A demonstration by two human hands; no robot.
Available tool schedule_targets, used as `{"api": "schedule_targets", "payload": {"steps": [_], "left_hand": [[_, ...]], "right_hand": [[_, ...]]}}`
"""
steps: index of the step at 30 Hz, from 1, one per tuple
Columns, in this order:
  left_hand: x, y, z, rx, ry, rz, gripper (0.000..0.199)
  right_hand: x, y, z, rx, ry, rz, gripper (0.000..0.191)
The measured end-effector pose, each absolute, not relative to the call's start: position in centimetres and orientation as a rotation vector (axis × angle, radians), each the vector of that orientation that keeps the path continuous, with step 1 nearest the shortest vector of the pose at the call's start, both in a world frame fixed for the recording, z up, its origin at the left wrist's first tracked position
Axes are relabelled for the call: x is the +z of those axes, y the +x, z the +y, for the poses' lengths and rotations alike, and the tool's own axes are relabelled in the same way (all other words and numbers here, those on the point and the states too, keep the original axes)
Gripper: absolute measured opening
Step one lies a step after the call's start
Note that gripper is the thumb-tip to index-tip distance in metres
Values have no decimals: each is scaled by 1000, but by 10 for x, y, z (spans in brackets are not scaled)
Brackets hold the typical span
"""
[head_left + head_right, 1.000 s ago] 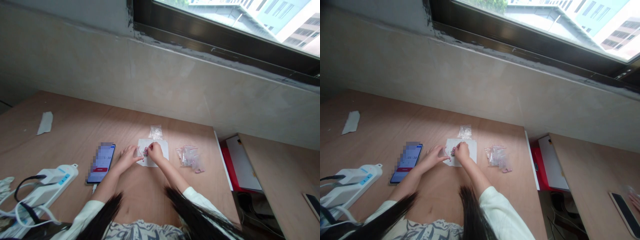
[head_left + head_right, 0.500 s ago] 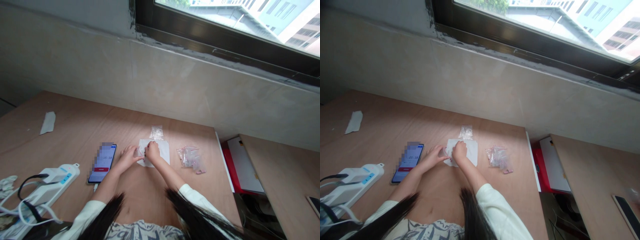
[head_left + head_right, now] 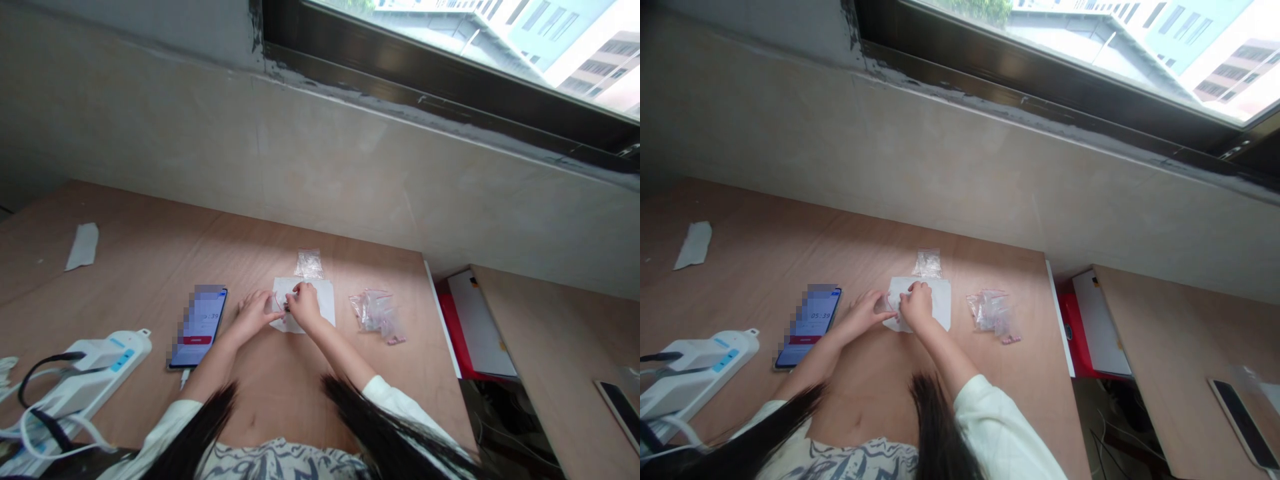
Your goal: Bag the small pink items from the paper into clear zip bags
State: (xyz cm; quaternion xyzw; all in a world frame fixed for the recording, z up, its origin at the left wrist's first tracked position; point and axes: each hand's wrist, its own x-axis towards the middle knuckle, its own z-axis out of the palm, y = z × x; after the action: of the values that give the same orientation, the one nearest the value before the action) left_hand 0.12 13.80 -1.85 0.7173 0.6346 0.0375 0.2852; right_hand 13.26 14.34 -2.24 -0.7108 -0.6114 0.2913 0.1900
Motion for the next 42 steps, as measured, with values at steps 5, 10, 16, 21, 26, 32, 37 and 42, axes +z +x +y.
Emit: {"api": "schedule_targets", "payload": {"steps": [5,10,16,21,26,32,37,42], "left_hand": [[-17,-2,137,108,1918,1690,42],[-16,-2,137,107,1925,1694,43],[-22,1,138,99,1937,1693,39],[-25,1,138,115,1951,1679,44],[-23,-2,136,130,1936,1687,45],[-22,-4,134,156,1938,1664,45],[-23,-3,134,173,1935,1669,45],[-26,-2,134,166,1954,1656,45]], "right_hand": [[-29,123,149,722,-2153,-1840,10],[-30,124,147,696,-2165,-1863,11],[-18,134,138,879,-1779,-1795,8],[-20,139,130,824,-1848,-1747,12],[-33,137,130,773,-1917,-1920,9],[-42,136,134,769,-1937,-1996,8],[-38,138,136,846,-1906,-1963,5],[-18,139,132,895,-1854,-1663,4]]}}
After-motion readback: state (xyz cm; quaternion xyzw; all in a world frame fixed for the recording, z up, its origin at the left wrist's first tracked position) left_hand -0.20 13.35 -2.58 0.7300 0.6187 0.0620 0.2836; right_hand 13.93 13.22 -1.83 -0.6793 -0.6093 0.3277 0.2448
